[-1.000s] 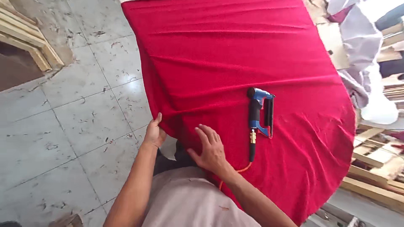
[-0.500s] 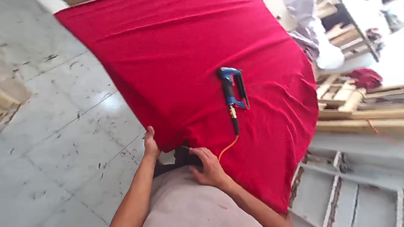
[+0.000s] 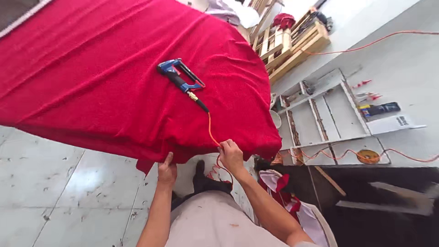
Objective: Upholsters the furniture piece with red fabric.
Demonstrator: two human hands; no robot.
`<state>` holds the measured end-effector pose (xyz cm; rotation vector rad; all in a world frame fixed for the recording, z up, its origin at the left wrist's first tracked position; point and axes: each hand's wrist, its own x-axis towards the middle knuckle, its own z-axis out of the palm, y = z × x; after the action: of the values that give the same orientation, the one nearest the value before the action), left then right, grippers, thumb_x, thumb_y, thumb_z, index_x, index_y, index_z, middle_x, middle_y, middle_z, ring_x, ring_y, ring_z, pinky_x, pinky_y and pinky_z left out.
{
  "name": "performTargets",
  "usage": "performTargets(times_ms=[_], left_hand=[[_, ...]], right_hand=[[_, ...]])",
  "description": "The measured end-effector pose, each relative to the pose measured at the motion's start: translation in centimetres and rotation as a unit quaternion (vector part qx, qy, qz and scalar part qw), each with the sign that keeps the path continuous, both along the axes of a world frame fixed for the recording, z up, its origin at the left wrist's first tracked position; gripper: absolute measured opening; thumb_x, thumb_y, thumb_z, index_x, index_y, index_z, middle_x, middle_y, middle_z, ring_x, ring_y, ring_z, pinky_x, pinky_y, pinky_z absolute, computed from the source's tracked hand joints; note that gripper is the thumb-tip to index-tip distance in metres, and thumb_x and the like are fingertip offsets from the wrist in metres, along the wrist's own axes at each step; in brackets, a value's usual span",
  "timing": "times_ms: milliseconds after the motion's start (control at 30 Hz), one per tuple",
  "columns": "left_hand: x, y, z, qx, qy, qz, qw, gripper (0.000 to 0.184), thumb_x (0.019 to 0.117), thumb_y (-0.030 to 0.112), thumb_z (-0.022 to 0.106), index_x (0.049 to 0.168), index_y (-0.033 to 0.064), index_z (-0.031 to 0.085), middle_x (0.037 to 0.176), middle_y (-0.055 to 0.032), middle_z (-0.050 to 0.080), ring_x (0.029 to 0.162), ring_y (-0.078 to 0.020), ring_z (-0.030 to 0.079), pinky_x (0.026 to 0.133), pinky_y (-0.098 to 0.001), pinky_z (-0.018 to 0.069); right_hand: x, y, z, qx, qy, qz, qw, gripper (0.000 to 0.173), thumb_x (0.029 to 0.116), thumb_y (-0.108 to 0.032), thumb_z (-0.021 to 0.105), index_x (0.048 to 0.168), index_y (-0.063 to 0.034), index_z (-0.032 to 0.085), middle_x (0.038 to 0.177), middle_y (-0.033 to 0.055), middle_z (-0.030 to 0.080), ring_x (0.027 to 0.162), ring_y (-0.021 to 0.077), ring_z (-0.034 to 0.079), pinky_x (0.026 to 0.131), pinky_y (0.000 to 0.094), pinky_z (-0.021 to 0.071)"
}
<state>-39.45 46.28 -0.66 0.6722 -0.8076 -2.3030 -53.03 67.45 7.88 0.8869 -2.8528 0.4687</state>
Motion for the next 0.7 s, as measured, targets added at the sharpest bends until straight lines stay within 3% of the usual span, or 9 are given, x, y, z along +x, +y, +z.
performTargets(times_ms=[100,200,333,400,500,600,700], left_hand=[[-1.5,2.1,0.9,-0.033,-0.038,0.018,0.999,0.034,0.0994,0.000,0.058,0.132,-0.0051,0.049,0.116,-0.0127,0.068,0.107,-0.0200,0.068,0.097,-0.0430,0.0579],[-2.6,3.6,2.3,0.079,-0.079,0.105,0.988,0.032,0.1083,0.008,0.045,0.139,-0.0020,0.045,0.124,-0.0146,0.064,0.113,-0.0210,0.065,0.100,-0.0433,0.0555],[-4.7,5.6,5.7,0.197,-0.166,0.204,0.945,0.047,0.1125,0.039,0.031,0.143,0.0057,0.045,0.133,-0.0146,0.059,0.120,-0.0254,0.061,0.099,-0.0517,0.0529],[-6.3,7.3,6.0,0.162,-0.261,0.237,0.922,0.055,0.1116,0.046,0.033,0.140,0.0018,0.051,0.133,-0.0182,0.061,0.120,-0.0273,0.062,0.099,-0.0525,0.0531],[-6.2,9.4,2.0,0.017,-0.366,0.194,0.910,0.057,0.1119,0.043,0.033,0.137,-0.0043,0.052,0.126,-0.0227,0.064,0.115,-0.0269,0.065,0.100,-0.0502,0.0532],[-5.9,8.7,-0.6,-0.048,-0.432,0.144,0.889,0.058,0.1118,0.042,0.035,0.137,-0.0072,0.051,0.127,-0.0257,0.063,0.116,-0.0288,0.065,0.102,-0.0510,0.0525],[-7.5,7.9,-1.0,-0.051,-0.445,0.185,0.875,0.060,0.1114,0.044,0.036,0.134,-0.0081,0.055,0.126,-0.0266,0.064,0.116,-0.0310,0.065,0.102,-0.0523,0.0513]], right_hand=[[-3.6,4.1,4.1,-0.082,-0.162,-0.040,0.983,0.029,0.1017,-0.026,0.057,0.110,-0.0027,0.071,0.103,0.0119,0.071,0.094,0.0243,0.070,0.086,0.0468,0.0579],[-10.4,7.4,8.6,-0.119,-0.214,-0.054,0.968,0.032,0.1046,-0.030,0.051,0.113,-0.0030,0.066,0.085,0.0085,0.069,0.073,0.0190,0.069,0.072,0.0432,0.0596],[-22.8,9.5,13.2,-0.082,-0.157,-0.021,0.984,0.032,0.1049,-0.030,0.056,0.117,-0.0035,0.070,0.100,0.0165,0.071,0.093,0.0271,0.068,0.088,0.0525,0.0539],[-28.3,9.3,13.6,-0.082,-0.146,-0.010,0.986,0.028,0.1054,-0.028,0.057,0.115,-0.0064,0.072,0.098,0.0161,0.072,0.090,0.0291,0.068,0.084,0.0565,0.0528],[-35.2,7.6,12.7,-0.071,-0.160,0.035,0.984,0.026,0.1057,-0.027,0.056,0.114,-0.0095,0.073,0.096,0.0133,0.072,0.088,0.0266,0.068,0.082,0.0555,0.0525],[-38.1,7.1,9.5,-0.082,-0.223,0.065,0.969,0.029,0.1068,-0.028,0.054,0.117,-0.0073,0.072,0.100,0.0134,0.072,0.088,0.0234,0.067,0.083,0.0498,0.0531],[-39.2,7.7,8.0,-0.091,-0.265,0.110,0.954,0.033,0.1065,-0.033,0.052,0.120,-0.0081,0.070,0.091,0.0079,0.068,0.075,0.0157,0.062,0.073,0.0400,0.0523]])
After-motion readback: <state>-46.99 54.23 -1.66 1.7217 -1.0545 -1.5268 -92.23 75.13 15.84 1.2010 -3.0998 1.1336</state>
